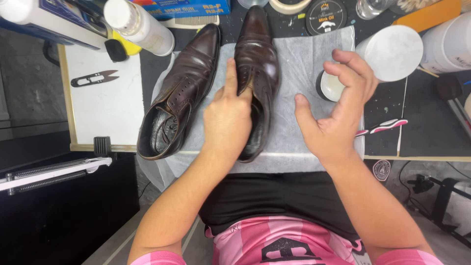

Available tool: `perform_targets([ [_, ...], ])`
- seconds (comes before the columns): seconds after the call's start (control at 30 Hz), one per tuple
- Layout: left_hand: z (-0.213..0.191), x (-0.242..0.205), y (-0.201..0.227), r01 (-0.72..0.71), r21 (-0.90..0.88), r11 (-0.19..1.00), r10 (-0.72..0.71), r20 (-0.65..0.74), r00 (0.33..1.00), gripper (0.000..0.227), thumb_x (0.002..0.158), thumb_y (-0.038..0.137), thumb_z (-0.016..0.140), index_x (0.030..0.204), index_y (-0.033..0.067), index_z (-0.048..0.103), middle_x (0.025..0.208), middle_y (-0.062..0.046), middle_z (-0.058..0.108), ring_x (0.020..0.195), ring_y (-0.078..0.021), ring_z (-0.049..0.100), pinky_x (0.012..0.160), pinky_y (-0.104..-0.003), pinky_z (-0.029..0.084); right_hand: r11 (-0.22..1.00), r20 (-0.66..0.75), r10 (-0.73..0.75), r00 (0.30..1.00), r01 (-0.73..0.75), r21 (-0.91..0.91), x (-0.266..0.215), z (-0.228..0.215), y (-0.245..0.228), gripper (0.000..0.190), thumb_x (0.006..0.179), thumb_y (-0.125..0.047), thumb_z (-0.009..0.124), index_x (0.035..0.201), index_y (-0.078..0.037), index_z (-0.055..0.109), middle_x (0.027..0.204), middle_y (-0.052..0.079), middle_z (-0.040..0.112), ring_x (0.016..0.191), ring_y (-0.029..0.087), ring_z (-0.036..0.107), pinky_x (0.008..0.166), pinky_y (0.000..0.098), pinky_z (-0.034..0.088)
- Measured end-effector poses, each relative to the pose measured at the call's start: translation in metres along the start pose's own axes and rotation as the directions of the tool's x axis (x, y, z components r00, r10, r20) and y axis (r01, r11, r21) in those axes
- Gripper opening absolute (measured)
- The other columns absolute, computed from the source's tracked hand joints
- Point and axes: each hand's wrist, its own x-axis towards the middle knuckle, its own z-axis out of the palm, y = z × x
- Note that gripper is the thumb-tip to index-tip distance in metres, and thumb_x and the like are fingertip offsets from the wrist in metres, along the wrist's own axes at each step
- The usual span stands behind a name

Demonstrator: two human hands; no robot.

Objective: The person applies a white cream to a brown leather shoe using a toothbrush, then rubs the cream into the leather with their fingers. They rotate the shoe to treat different areas and later tie the shoelaces.

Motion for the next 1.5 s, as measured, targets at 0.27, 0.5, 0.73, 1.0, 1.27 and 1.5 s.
perform_targets([
  [0.27, -0.041, -0.028, 0.005, -0.112, 0.046, 0.993, 0.116, -0.081, 0.99, 0.058, 0.075, 0.0, 0.066, 0.132, 0.0099, 0.07, 0.162, -0.023, 0.029, 0.133, -0.0398, 0.053, 0.088, -0.042, 0.061, 0.922, 0.252, 0.199, 0.947, -0.094, -0.377, -0.006, -0.056, 0.021, 0.032, 0.096, -0.013, 0.076, 0.127, -0.011, 0.069, 0.09, 0.008, 0.065, 0.088, 0.029, 0.061, 0.083, 0.0384, 0.049],
  [0.5, -0.05, -0.042, 0.013, 0.0, -0.151, 0.989, 0.02, 0.133, 0.991, 0.056, 0.07, 0.003, 0.07, 0.125, 0.0018, 0.07, 0.15, -0.023, 0.042, 0.125, -0.0408, 0.052, 0.086, -0.042, 0.058, 0.731, 0.424, 0.58, 0.696, -0.214, -0.648, -0.003, -0.042, 0.035, 0.069, 0.089, -0.04, 0.073, 0.152, -0.013, 0.059, 0.061, 0.009, 0.067, 0.061, 0.034, 0.068, 0.061, 0.0456, 0.054],
  [0.73, -0.036, -0.033, 0.016, 0.055, -0.28, 0.958, -0.013, 0.148, 0.989, 0.05, 0.072, 0.009, 0.072, 0.12, -0.0027, 0.07, 0.156, -0.041, 0.02, 0.128, -0.0543, 0.044, 0.101, -0.05, 0.05, 0.828, 0.423, 0.491, 0.762, -0.258, -0.497, -0.007, -0.047, 0.031, 0.052, 0.09, -0.039, 0.073, 0.137, -0.017, 0.069, 0.062, 0.01, 0.066, 0.061, 0.031, 0.068, 0.063, 0.0425, 0.054],
  [1.0, -0.031, -0.035, 0.009, 0.083, -0.554, 0.828, -0.029, 0.106, 0.994, 0.031, 0.087, 0.008, 0.067, 0.115, -0.0031, 0.073, 0.164, -0.038, 0.01, 0.145, -0.0654, 0.02, 0.116, -0.056, 0.032, 0.837, 0.444, 0.524, 0.727, -0.343, -0.426, -0.006, -0.043, 0.027, 0.054, 0.088, -0.033, 0.074, 0.138, -0.014, 0.068, 0.057, 0.011, 0.064, 0.055, 0.031, 0.066, 0.061, 0.0412, 0.052],
  [1.27, -0.024, -0.051, 0.017, 0.034, -0.618, 0.786, -0.177, -0.173, 0.969, 0.02, 0.086, 0.009, 0.082, 0.102, 0.0041, 0.071, 0.157, -0.019, 0.048, 0.139, -0.0361, 0.06, 0.112, -0.042, 0.054, 0.815, 0.422, 0.574, 0.702, -0.436, -0.381, -0.006, -0.045, 0.023, 0.05, 0.088, -0.023, 0.073, 0.136, -0.011, 0.066, 0.056, 0.009, 0.063, 0.05, 0.025, 0.063, 0.055, 0.036, 0.048],
  [1.5, -0.016, -0.053, 0.019, 0.101, -0.715, 0.692, -0.34, -0.199, 0.919, 0.058, 0.072, -0.001, 0.086, 0.105, 0.0057, 0.039, 0.139, -0.022, 0.043, 0.125, -0.0345, 0.054, 0.107, -0.043, 0.047, 0.613, 0.592, 0.363, 0.72, -0.663, 0.43, -0.04, -0.043, -0.018, 0.044, 0.091, 0.003, 0.058, 0.135, -0.002, 0.062, 0.079, -0.001, 0.063, 0.071, 0.004, 0.056, 0.067, 0.0212, 0.045],
])
